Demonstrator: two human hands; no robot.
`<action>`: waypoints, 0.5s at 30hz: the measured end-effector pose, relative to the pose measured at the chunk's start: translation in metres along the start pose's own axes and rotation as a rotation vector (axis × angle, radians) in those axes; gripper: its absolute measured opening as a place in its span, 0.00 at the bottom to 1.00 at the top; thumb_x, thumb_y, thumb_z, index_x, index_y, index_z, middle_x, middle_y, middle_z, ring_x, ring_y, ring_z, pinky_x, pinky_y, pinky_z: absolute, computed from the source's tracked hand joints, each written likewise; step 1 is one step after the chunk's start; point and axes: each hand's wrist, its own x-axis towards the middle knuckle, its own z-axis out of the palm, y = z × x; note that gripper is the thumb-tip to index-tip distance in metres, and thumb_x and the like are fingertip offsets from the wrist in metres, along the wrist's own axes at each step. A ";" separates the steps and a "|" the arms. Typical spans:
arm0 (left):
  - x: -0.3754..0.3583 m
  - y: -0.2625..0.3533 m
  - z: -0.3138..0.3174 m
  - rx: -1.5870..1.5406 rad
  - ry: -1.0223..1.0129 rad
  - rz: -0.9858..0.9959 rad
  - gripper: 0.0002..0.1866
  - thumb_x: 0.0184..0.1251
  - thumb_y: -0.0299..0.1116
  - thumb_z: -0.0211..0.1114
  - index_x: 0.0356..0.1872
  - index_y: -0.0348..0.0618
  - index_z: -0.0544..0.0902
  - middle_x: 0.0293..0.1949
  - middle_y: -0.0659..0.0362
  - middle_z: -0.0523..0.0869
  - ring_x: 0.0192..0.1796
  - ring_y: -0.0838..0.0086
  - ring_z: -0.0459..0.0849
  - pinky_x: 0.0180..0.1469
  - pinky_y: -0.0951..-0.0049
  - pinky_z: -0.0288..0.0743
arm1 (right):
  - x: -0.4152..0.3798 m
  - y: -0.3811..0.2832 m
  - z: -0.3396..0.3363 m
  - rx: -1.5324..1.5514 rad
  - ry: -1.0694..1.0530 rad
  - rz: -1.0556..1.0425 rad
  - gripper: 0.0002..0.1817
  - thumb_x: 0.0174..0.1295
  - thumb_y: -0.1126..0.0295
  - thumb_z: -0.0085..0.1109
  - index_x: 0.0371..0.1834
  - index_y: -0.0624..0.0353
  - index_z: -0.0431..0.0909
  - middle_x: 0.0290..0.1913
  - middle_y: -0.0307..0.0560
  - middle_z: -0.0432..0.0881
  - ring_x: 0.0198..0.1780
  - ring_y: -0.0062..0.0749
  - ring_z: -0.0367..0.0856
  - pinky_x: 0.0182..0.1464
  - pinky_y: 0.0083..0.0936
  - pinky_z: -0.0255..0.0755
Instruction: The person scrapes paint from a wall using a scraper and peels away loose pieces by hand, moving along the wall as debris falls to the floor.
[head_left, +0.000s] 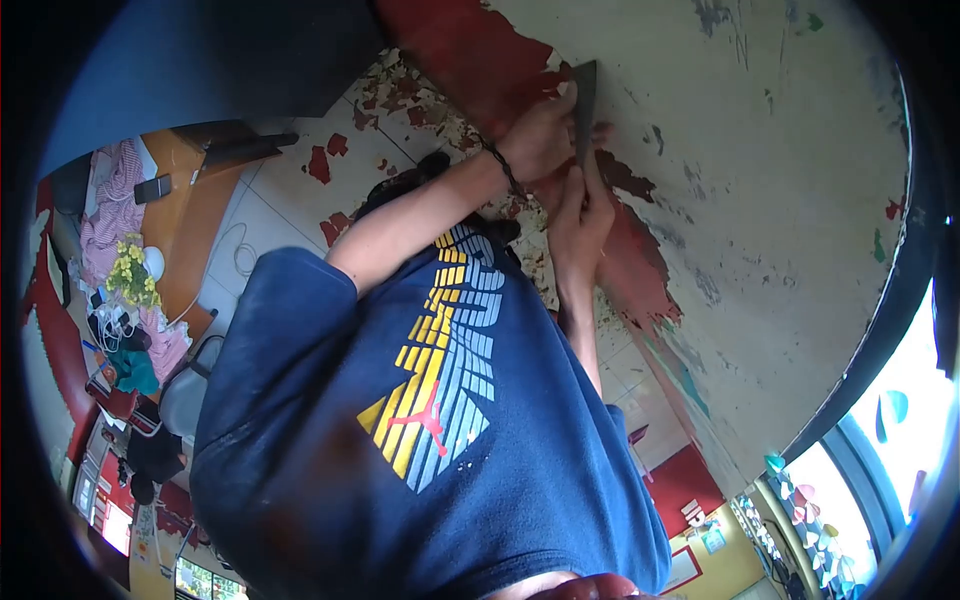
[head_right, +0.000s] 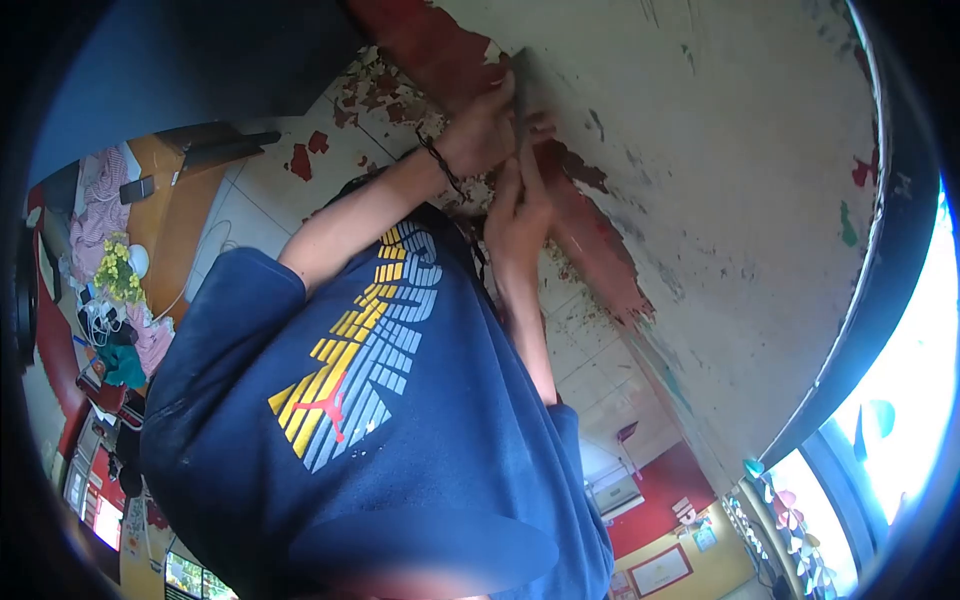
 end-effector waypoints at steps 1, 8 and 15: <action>-0.003 0.000 0.000 0.009 0.037 0.002 0.22 0.72 0.54 0.52 0.48 0.44 0.76 0.40 0.59 0.80 0.51 0.64 0.79 0.58 0.59 0.70 | -0.003 -0.002 0.000 0.050 -0.022 0.038 0.21 0.71 0.70 0.43 0.66 0.59 0.69 0.21 0.31 0.66 0.24 0.13 0.62 0.25 0.17 0.57; -0.002 0.005 -0.004 0.071 0.050 0.000 0.17 0.71 0.49 0.55 0.42 0.46 0.78 0.37 0.60 0.80 0.45 0.68 0.79 0.56 0.59 0.73 | 0.003 0.010 0.001 0.025 -0.018 -0.021 0.20 0.71 0.69 0.44 0.64 0.61 0.71 0.20 0.30 0.63 0.23 0.12 0.59 0.24 0.16 0.55; -0.004 0.004 -0.003 0.022 0.048 -0.034 0.15 0.70 0.50 0.56 0.39 0.49 0.78 0.31 0.65 0.79 0.41 0.71 0.78 0.53 0.61 0.73 | -0.006 -0.005 0.002 -0.008 -0.029 0.061 0.20 0.71 0.70 0.44 0.65 0.60 0.70 0.24 0.30 0.67 0.25 0.11 0.60 0.25 0.14 0.55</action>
